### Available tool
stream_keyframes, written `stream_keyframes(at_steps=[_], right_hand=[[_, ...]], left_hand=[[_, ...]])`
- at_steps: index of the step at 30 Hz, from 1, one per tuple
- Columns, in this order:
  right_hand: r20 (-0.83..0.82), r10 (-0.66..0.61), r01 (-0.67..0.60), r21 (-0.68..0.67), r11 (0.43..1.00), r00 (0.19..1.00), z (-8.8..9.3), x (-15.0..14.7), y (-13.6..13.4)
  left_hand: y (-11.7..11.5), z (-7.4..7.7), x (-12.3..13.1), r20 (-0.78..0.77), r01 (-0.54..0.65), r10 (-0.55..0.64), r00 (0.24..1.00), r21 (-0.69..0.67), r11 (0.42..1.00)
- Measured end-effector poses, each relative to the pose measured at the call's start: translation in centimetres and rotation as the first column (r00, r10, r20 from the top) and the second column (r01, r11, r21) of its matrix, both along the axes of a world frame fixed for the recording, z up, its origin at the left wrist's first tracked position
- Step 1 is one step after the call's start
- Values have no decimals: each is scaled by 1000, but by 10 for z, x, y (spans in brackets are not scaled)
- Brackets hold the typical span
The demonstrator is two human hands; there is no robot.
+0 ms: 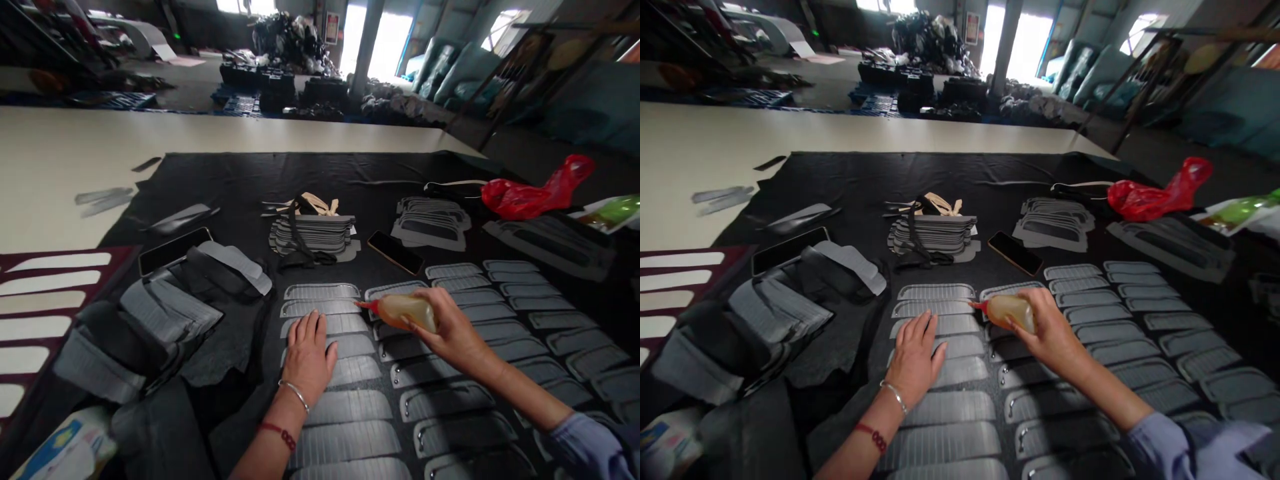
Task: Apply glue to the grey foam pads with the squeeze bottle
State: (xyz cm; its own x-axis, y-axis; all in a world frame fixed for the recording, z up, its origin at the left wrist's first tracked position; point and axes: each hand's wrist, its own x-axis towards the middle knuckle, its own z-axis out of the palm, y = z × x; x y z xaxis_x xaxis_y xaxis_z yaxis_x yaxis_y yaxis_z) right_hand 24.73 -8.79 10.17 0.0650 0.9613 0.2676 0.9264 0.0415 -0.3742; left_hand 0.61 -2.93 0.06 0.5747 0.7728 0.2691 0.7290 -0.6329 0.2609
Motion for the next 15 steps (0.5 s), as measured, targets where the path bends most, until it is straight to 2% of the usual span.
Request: stream_keyframes(at_steps=[7, 15], right_hand=[[31, 41, -42, 29, 999, 999, -1, 6, -9], [-4, 8, -8, 7, 1000, 1000, -8, -3, 10]], left_hand=[[0, -1, 0, 18, 7, -6, 1000, -9, 1000], [1, -3, -1, 6, 12, -12, 1000, -19, 1000]])
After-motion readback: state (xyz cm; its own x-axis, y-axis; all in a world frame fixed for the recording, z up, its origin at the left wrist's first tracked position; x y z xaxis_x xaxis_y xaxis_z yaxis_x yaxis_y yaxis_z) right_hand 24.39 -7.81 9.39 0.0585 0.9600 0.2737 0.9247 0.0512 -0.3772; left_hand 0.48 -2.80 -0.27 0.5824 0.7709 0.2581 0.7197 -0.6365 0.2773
